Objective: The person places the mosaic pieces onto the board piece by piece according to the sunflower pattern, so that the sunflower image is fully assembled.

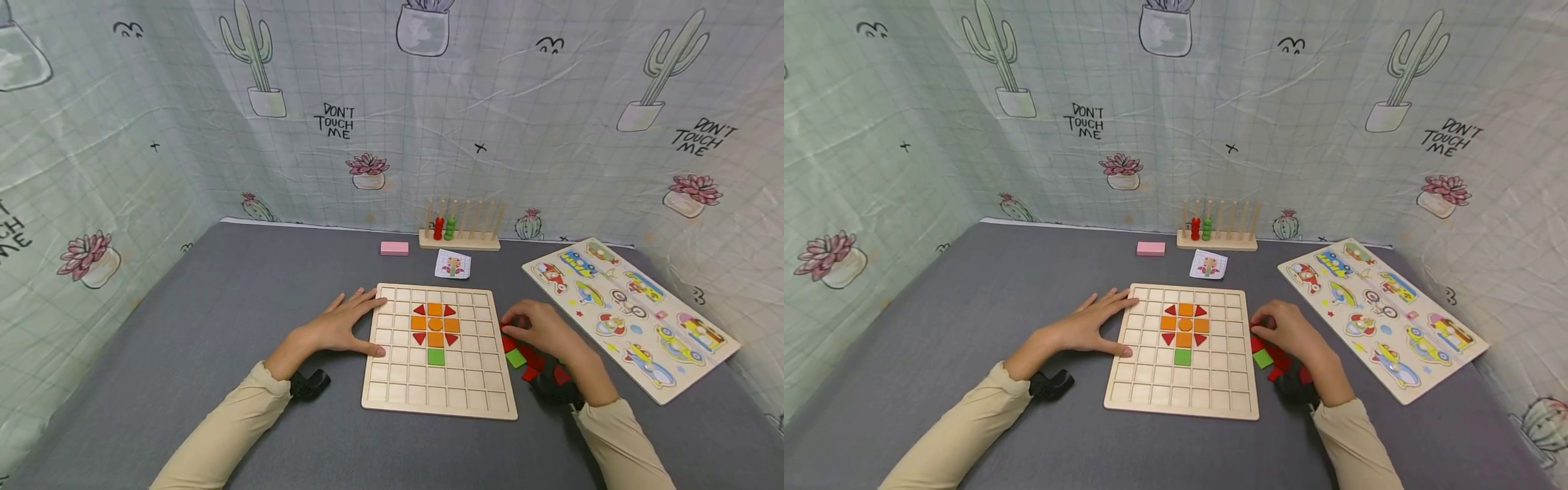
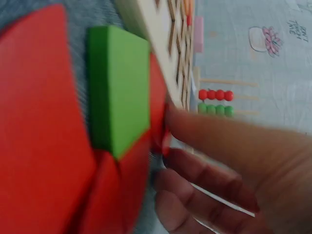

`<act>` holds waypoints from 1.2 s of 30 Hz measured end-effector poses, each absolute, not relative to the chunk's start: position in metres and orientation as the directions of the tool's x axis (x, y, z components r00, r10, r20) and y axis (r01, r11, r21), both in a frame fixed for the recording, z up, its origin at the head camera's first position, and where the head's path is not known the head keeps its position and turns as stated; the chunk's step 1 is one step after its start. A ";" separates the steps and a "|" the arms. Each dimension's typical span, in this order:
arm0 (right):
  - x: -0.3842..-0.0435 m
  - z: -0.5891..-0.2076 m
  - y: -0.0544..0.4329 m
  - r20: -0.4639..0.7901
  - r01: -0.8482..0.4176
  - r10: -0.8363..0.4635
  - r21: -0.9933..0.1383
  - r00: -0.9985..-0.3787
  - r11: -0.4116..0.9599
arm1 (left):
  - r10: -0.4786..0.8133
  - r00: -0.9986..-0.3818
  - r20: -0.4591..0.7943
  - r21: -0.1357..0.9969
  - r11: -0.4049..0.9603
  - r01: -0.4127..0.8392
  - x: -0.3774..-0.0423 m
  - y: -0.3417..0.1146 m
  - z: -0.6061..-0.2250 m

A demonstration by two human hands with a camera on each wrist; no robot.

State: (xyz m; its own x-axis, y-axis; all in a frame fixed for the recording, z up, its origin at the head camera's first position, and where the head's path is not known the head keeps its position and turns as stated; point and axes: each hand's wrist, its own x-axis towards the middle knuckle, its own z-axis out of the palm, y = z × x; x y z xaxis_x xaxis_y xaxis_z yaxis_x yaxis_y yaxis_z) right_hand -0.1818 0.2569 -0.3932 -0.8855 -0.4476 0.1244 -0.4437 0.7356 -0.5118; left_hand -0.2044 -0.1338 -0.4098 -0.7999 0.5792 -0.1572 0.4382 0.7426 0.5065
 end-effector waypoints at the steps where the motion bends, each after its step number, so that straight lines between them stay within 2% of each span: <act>1: -0.182 -0.394 0.257 0.128 -0.439 -0.439 -0.509 -0.889 0.740 | 0.580 -0.799 -0.155 0.508 0.741 0.439 -0.205 -0.134 -0.410; 18: -0.185 -0.398 0.251 0.136 -0.381 -0.364 -0.495 -0.921 0.781 | 0.575 -0.803 -0.161 0.505 0.746 0.433 -0.205 -0.134 -0.411; 36: -0.174 -0.380 0.236 0.077 -0.387 -0.410 -0.526 -0.909 0.757 | 0.573 -0.804 -0.161 0.491 0.753 0.438 -0.205 -0.134 -0.412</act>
State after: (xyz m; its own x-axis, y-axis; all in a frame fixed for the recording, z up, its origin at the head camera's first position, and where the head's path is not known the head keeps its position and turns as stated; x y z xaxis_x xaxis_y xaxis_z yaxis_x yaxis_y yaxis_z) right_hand -0.1739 0.2362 -0.3801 -0.9086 -0.4105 0.0766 -0.3865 0.7573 -0.5264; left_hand -0.2050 -0.1336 -0.4116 -0.8035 0.5731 -0.1609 0.4384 0.7526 0.4914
